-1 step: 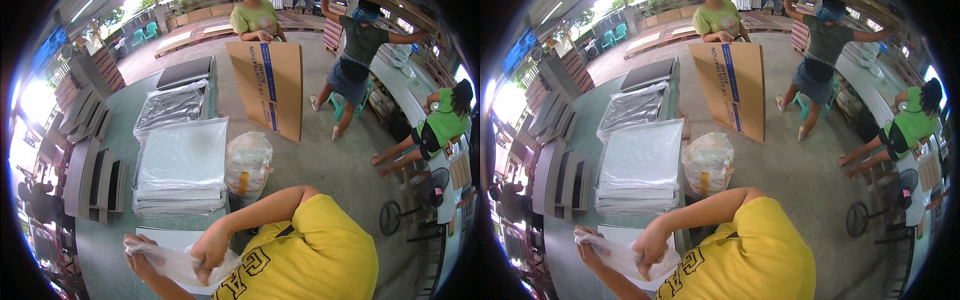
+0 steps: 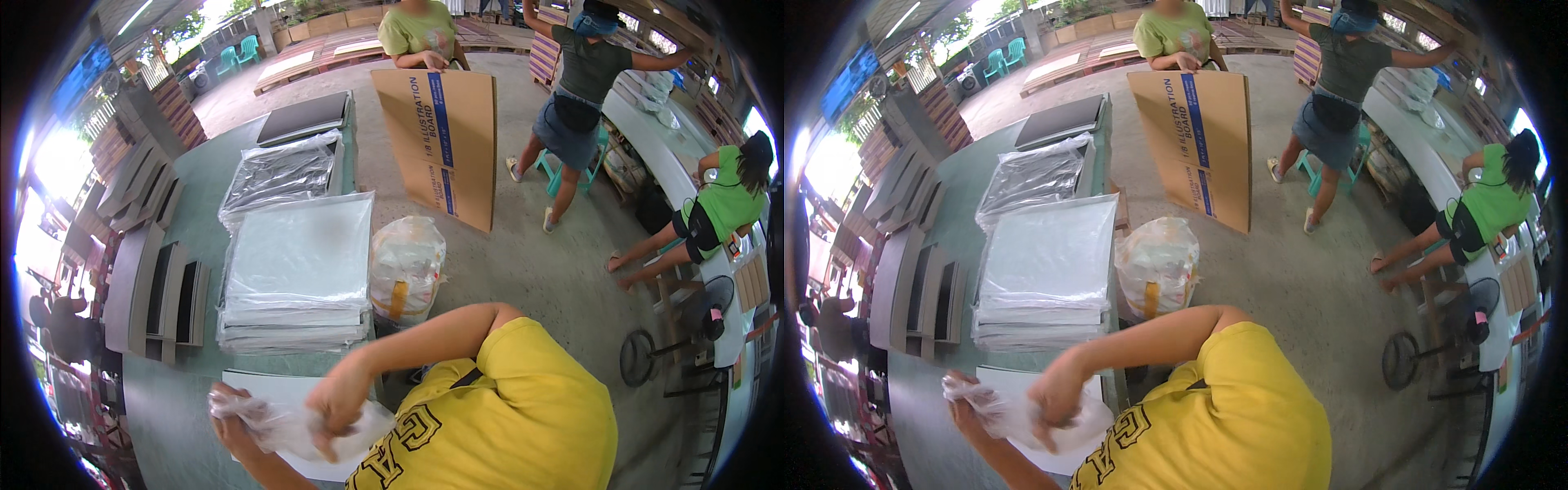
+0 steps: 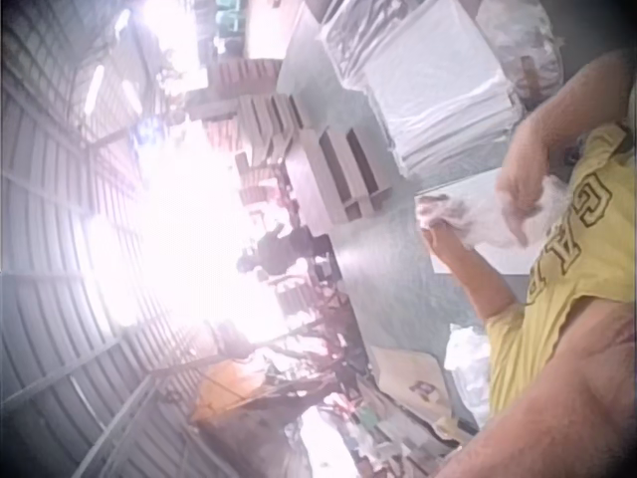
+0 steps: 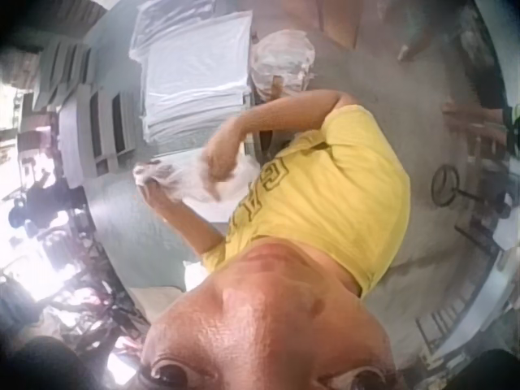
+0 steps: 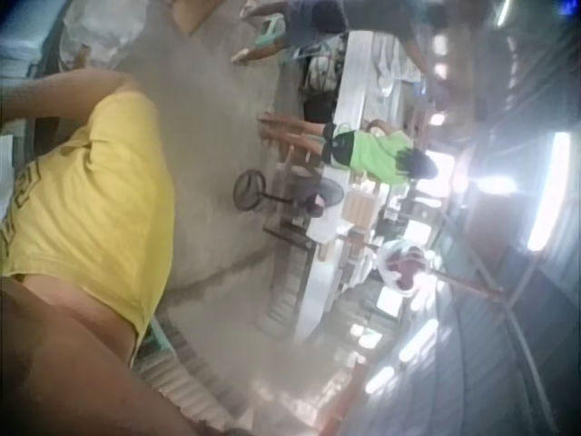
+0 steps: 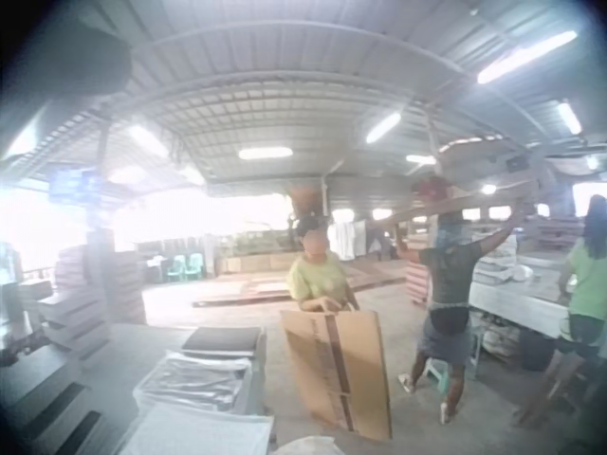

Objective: The person places black panels into plastic sleeves by hand, smooths the plastic, and stacks the packaged panels onto a larger pile.

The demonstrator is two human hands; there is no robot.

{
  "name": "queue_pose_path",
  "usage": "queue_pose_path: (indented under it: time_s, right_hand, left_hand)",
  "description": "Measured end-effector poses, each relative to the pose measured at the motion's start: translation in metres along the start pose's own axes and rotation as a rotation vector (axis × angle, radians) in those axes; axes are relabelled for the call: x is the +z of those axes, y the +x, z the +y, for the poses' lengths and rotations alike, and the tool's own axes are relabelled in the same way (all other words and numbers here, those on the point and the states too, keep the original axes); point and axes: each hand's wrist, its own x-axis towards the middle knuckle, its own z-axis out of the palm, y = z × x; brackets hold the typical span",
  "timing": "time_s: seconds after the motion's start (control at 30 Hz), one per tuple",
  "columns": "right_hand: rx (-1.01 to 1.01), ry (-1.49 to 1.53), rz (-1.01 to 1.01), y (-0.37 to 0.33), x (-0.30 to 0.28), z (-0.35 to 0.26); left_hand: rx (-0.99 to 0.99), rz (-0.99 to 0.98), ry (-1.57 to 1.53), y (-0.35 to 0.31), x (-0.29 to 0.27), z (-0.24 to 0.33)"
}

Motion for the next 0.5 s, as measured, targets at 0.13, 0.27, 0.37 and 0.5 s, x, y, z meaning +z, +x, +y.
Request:
queue_pose_path:
  time_s: [0.13,0.27,0.37,0.5]
  right_hand:
    - [-0.38,0.702,0.214,-0.01,-0.027,-0.011]
    - [0.142,-0.008,-0.162,0.018,-0.026,0.036]
    - [0.416,-1.031,-0.039,0.028,-0.046,0.032]
    - [0.576,-1.307,0.119,0.082,-0.072,0.054]
  left_hand:
    - [-0.106,-0.195,-0.558,-0.032,-0.025,-0.047]
    - [-0.155,-0.008,-0.828,-0.044,-0.028,0.021]
    - [-0.314,-0.275,-0.381,-0.064,-0.044,0.039]
    - [-0.298,-0.924,0.745,-0.064,-0.06,0.002]
